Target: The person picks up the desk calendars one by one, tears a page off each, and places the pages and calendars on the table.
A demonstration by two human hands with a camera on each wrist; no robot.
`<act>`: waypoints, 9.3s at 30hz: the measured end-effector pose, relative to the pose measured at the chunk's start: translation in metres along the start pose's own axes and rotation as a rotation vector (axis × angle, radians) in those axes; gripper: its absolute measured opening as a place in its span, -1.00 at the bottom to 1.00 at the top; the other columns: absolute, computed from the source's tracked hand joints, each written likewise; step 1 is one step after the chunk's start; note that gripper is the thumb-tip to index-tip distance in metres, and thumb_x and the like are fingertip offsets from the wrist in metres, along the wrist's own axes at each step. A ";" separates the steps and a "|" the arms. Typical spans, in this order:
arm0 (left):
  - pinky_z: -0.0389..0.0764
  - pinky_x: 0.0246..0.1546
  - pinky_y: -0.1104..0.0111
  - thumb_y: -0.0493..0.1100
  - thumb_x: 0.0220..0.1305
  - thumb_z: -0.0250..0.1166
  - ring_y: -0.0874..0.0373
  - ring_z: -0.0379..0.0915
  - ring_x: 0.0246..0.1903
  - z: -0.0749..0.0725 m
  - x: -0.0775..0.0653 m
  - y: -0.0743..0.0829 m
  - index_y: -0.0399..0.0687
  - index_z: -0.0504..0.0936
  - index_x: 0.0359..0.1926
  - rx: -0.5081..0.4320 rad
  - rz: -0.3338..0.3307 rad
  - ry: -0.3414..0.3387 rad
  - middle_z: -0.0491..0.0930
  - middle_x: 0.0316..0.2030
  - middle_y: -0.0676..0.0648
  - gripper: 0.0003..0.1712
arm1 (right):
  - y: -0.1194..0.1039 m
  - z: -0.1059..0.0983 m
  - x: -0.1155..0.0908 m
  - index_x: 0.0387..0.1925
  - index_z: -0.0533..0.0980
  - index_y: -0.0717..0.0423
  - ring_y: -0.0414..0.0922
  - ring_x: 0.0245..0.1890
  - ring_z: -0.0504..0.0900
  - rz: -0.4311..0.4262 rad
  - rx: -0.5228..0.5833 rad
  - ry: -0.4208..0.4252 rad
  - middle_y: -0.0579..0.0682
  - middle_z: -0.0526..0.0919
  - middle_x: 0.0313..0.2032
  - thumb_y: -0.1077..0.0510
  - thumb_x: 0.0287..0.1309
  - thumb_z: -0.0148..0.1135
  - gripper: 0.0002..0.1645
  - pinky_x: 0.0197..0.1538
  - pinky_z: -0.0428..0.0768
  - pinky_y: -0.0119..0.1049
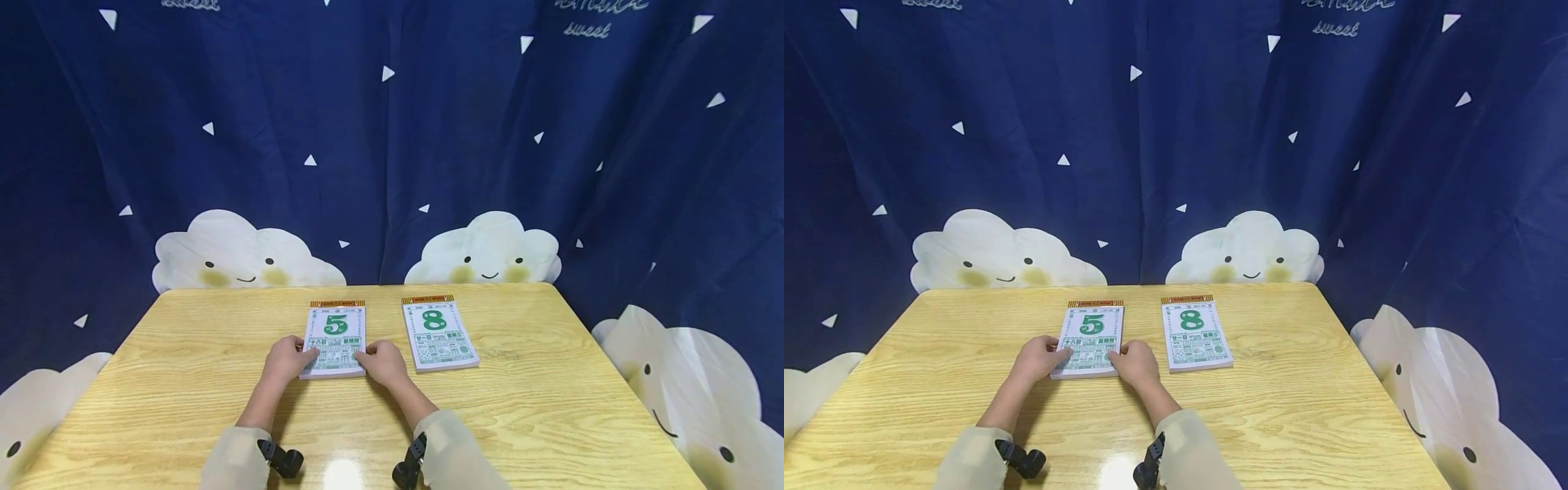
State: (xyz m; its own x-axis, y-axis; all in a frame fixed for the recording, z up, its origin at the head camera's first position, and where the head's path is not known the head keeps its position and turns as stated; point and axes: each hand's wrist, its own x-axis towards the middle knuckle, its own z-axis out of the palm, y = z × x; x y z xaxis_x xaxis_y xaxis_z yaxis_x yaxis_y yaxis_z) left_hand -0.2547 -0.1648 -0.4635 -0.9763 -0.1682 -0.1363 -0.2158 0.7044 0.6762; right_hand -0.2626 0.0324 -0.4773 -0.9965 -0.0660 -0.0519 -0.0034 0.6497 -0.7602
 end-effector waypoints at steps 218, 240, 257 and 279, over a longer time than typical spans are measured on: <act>0.66 -0.18 0.40 -0.38 0.31 0.01 0.22 0.63 -0.17 0.009 -0.029 0.082 0.28 -0.10 0.40 -1.291 0.479 -0.317 0.61 -0.07 0.18 -0.21 | -0.070 -0.083 -0.075 -0.42 0.62 0.08 -0.21 -0.36 0.48 -0.734 -0.164 0.044 -0.09 0.52 -0.34 0.14 0.07 0.29 -0.92 -0.32 0.49 -0.55; 0.69 -0.24 0.36 -0.30 0.34 -0.04 0.23 0.64 -0.25 0.008 -0.030 0.079 0.35 -0.16 0.40 -1.270 0.461 -0.337 0.62 -0.10 0.19 -0.22 | -0.072 -0.118 -0.053 -0.40 0.65 0.17 -0.27 -0.50 0.46 -0.323 0.341 0.062 0.02 0.64 -0.42 0.20 0.01 0.33 -0.89 -0.44 0.45 -0.52; 0.69 -0.20 0.29 -0.34 0.30 -0.01 0.18 0.64 -0.21 0.006 -0.032 0.081 0.31 -0.15 0.40 -1.274 0.480 -0.363 0.59 -0.13 0.15 -0.19 | -0.078 -0.149 -0.046 -0.30 0.59 0.31 -0.26 -0.52 0.47 -0.246 0.529 0.123 -0.19 0.56 -0.54 0.23 0.05 0.27 -0.80 -0.47 0.52 -0.47; 0.71 -0.24 0.27 -0.48 0.19 0.03 0.14 0.67 -0.24 0.009 -0.028 0.076 0.41 -0.22 0.41 -1.248 0.438 -0.370 0.62 -0.11 0.12 0.00 | -0.078 -0.159 -0.045 -0.27 0.58 0.34 -0.23 -0.53 0.47 -0.270 0.575 0.135 -0.21 0.56 -0.53 0.20 0.11 0.24 -0.76 -0.47 0.50 -0.49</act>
State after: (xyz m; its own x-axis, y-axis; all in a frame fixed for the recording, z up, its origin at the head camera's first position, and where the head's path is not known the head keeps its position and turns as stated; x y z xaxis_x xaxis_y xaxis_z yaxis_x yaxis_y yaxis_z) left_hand -0.2444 -0.1003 -0.4144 -0.9499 0.2358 0.2050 0.0754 -0.4635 0.8829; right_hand -0.2310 0.1045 -0.3126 -0.9688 -0.0496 0.2428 -0.2469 0.1121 -0.9625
